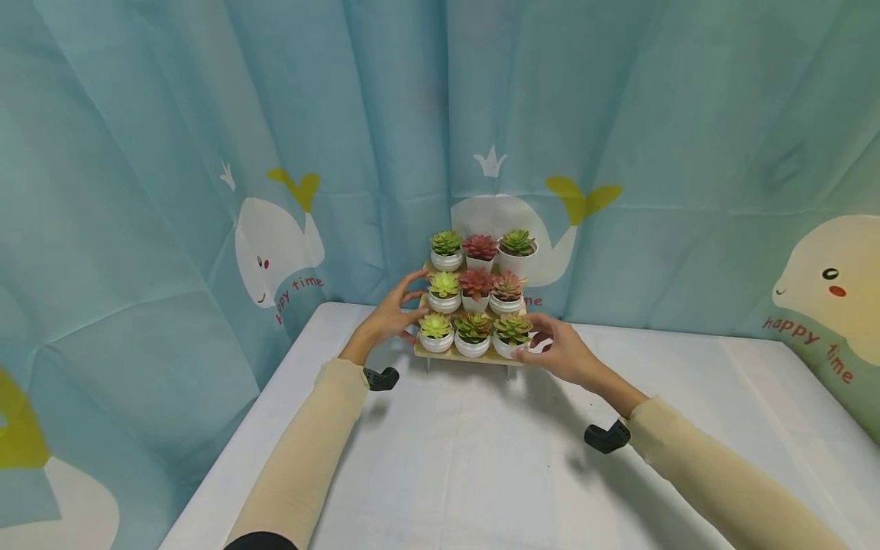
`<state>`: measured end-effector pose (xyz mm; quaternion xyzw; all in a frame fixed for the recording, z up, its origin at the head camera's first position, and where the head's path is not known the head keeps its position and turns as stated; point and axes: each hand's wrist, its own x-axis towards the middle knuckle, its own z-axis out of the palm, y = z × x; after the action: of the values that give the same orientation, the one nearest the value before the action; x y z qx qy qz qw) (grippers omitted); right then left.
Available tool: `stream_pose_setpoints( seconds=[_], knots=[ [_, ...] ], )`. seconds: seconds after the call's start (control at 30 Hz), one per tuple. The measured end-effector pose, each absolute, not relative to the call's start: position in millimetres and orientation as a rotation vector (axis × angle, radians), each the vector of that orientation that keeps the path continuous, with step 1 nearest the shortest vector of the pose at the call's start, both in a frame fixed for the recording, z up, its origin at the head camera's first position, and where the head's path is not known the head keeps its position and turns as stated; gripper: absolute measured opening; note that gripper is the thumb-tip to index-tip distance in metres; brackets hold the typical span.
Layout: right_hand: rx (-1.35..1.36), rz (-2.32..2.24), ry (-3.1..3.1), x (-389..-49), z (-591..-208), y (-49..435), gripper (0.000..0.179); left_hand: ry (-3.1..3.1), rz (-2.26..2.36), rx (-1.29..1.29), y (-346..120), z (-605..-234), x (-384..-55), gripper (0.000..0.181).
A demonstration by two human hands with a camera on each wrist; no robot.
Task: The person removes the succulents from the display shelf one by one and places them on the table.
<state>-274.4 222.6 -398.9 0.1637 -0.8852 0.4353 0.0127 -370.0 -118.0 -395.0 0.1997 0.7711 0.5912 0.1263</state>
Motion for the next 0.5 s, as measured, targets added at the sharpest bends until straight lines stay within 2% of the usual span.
stream_pose_setpoints(
  seconds=[0.5],
  knots=[
    [0.579,1.336,-2.687,-267.1,-377.2,237.6,0.064,2.294,1.689,0.570,-117.4,-396.2,-370.5,0.076]
  ],
)
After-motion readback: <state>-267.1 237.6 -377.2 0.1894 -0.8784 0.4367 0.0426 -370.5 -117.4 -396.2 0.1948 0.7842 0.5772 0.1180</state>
